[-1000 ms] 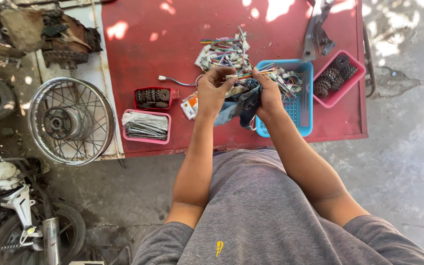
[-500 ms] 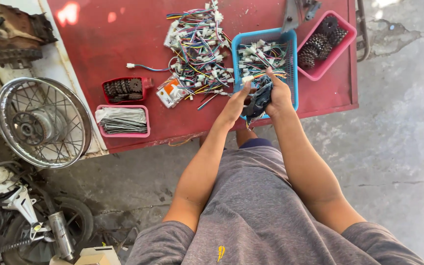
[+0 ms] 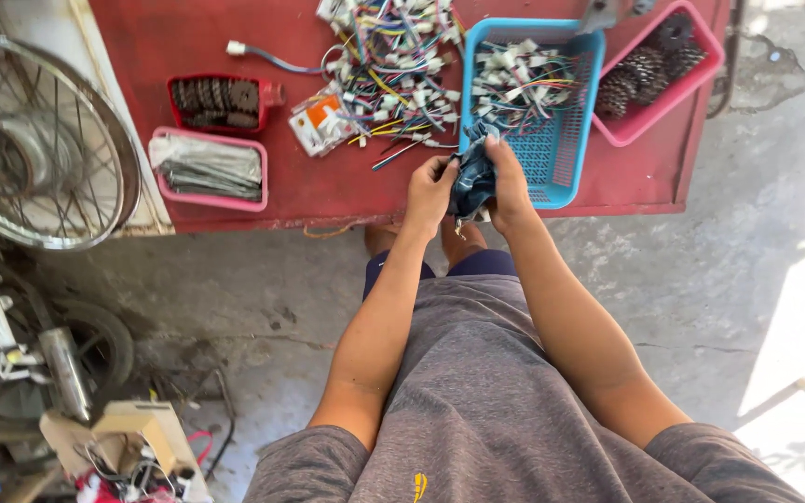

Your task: Inspecting and organizing motorcycle electrical wiring harnesses and connectors on a workbench.

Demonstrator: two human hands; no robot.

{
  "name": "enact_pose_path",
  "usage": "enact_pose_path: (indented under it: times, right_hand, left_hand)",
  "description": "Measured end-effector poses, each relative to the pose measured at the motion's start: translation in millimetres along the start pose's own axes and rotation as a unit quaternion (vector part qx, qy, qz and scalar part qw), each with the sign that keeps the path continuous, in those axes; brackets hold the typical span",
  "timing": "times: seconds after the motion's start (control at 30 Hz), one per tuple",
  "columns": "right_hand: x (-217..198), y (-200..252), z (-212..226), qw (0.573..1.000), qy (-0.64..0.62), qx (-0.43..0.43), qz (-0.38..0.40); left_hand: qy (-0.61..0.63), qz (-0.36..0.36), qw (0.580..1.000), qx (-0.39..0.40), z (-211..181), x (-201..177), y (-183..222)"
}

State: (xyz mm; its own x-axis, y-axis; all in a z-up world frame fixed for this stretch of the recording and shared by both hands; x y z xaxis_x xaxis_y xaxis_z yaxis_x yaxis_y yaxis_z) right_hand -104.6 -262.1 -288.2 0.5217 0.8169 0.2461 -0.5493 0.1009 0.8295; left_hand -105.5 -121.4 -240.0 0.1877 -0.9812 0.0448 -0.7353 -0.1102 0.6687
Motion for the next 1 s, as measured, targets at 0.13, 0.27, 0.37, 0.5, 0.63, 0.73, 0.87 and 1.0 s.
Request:
enact_pose_path:
  times: [0.13,0.27,0.37,0.5,0.63,0.73,0.87,1.0]
  right_hand:
    - [43,33,-10,0.981,0.186,-0.024,0.057]
    - [50,11,-41,0.922,0.365,-0.073,0.108]
    - [61,-18,-68,0.880,0.445,-0.124,0.110]
    - [60,-62,-90,0.901,0.400,-0.167,-0.007]
    - [83,-85,-77,0.931,0.335,-0.125,-0.070]
    - [78,-114,-77,0.899,0.414,-0.127,-0.069]
    - [74,-157,-87,0.789,0.496,-0.352,-0.085]
    - [59,-193,-103,0.778,0.540,-0.315,-0.061]
  left_hand:
    - [0.046,-0.075,0.996,0.008,3,-25,-2]
    - [-0.035,-0.130,0.991,0.015,33,-53,-19]
    - [-0.105,-0.139,0.985,-0.008,57,-70,-41]
    - [-0.185,-0.119,0.975,-0.032,90,-76,-75]
    - [-0.141,-0.068,0.987,-0.044,83,-76,-104]
    - [-0.071,-0.040,0.996,-0.034,90,-71,-126]
    - [0.002,-0.031,0.999,-0.034,116,-56,-155]
    - [-0.025,-0.007,0.996,-0.081,111,-48,-160]
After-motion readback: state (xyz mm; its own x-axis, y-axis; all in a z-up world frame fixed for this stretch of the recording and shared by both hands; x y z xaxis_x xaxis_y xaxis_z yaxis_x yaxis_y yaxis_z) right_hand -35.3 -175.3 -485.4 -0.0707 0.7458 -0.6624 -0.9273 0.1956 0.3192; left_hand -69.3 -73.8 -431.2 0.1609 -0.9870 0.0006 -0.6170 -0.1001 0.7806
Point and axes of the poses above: each hand's wrist, its own y-axis away from the middle knuckle, its own x-axis out of the palm, z = x × y, the point moved 1 cm from there along -y, towards the middle knuckle, and after that the axes turned 1 degree about y, right-handed, at the moved point
